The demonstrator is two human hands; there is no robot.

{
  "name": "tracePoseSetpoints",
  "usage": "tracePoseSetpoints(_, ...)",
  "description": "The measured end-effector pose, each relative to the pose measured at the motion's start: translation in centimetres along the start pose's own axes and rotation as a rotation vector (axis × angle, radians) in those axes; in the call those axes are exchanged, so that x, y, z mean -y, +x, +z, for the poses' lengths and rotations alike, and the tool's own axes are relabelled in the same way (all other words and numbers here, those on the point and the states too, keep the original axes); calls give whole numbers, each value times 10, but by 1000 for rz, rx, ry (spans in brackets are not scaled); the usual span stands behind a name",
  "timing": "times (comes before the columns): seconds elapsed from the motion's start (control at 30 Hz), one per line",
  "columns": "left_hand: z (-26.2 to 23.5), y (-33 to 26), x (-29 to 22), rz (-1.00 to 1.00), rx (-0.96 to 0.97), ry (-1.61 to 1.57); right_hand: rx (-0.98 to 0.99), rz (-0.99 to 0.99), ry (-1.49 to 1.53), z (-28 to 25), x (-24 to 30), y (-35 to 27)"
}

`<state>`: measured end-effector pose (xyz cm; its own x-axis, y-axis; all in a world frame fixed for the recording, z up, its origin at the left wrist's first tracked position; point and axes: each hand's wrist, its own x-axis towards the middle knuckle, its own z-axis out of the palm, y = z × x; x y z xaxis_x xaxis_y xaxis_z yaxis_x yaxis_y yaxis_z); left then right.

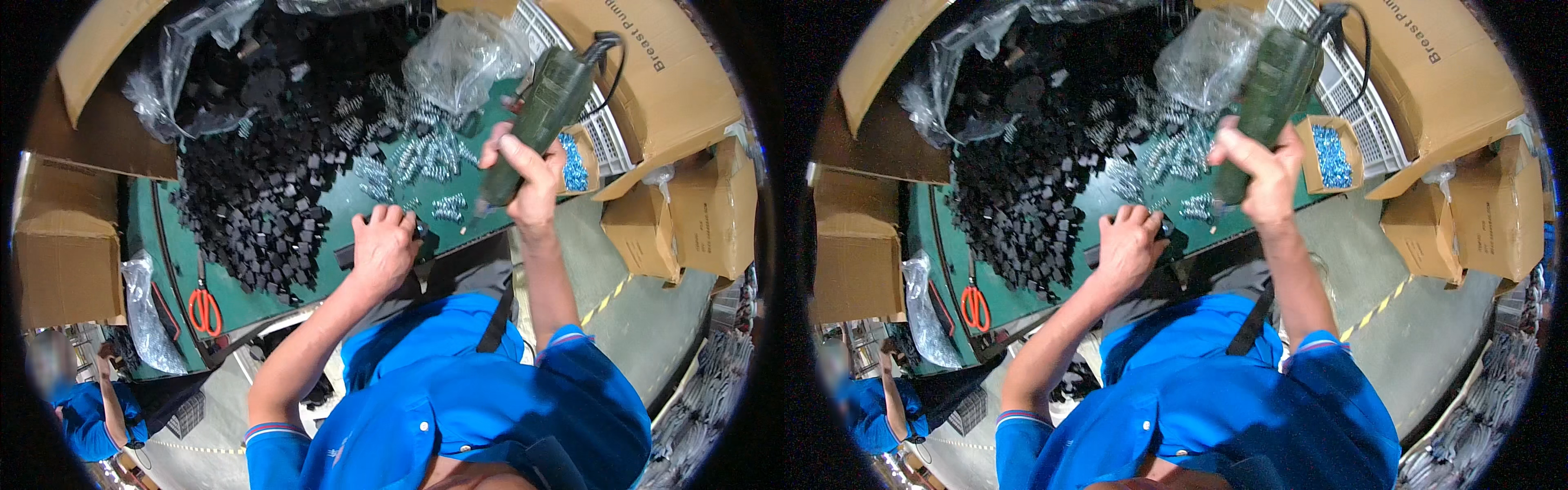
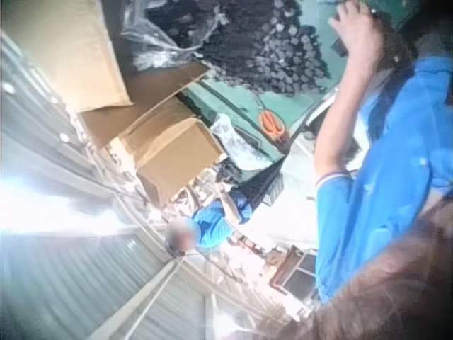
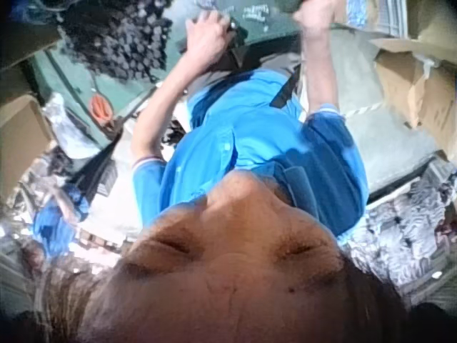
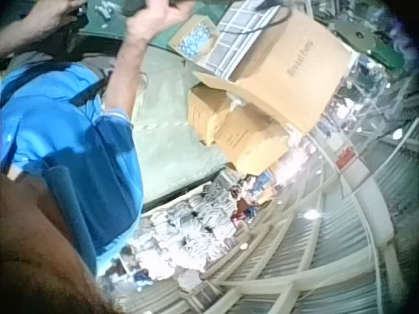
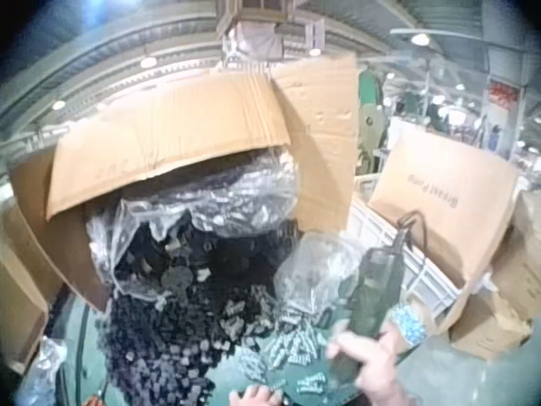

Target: The person repeatedly picks up small black plastic components and metal springs from a green workbench, inserts the springs into the components, and uses a green pneumatic tool to fasten them. The person handles the parts one at a time and places the finished assemblies on the table.

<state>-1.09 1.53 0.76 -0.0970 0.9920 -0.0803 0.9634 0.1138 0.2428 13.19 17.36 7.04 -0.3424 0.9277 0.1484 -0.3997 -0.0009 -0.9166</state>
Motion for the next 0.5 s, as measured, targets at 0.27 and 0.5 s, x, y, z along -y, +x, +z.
tracePoseSetpoints(0.27,-65,-41,-8,38,-78,-13,-74,309,-1284,-94,-38,18)
tracePoseSetpoints(0.5,-41,-222,79,-528,241,233,-92,-35,-1705,-145,18,49)
